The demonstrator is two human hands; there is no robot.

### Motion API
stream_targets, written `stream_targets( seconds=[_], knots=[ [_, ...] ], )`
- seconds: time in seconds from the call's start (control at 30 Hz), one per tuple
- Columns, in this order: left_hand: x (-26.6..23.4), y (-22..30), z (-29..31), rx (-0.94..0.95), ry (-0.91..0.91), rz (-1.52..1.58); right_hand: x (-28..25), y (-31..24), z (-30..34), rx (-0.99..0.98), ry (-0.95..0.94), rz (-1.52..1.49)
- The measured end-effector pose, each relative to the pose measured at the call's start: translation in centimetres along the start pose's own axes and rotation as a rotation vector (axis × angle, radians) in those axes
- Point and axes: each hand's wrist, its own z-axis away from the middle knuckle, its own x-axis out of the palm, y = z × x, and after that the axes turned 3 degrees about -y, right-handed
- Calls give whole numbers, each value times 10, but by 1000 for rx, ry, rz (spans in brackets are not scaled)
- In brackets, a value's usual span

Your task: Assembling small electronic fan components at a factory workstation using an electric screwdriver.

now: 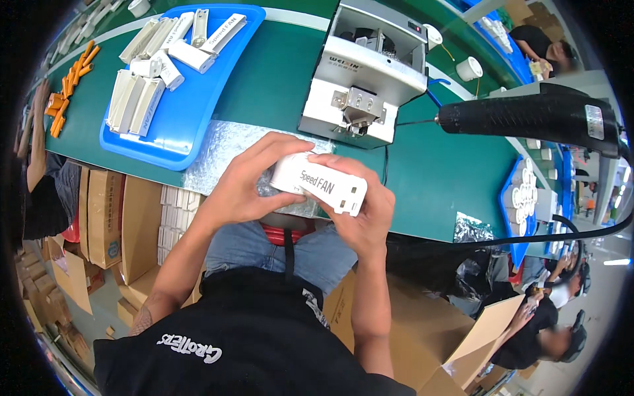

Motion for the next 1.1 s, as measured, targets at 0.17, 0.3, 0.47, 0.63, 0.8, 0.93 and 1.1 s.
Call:
stream_targets(
  seconds=[0.17,0.3,0.47,0.63,0.8,0.93,1.1],
  knots=[
    [0,-2,-3,-11,15,-13,3,3,-8,24,159,-140],
    [0,-3,-2,-27,25,-23,7,0,-11,6,65,-19],
    [-1,-3,-2,-28,14,-20,5,0,-9,-110,14,62],
    [-1,-4,-1,19,11,18,4,-6,-10,-77,22,98],
    [-1,-6,2,48,16,0,2,-19,-21,-208,-116,333],
    [-1,0,3,1,14,32,2,-16,-8,64,20,165],
    [0,-3,4,-29,28,15,9,-27,-18,-280,-70,467]
  ],
)
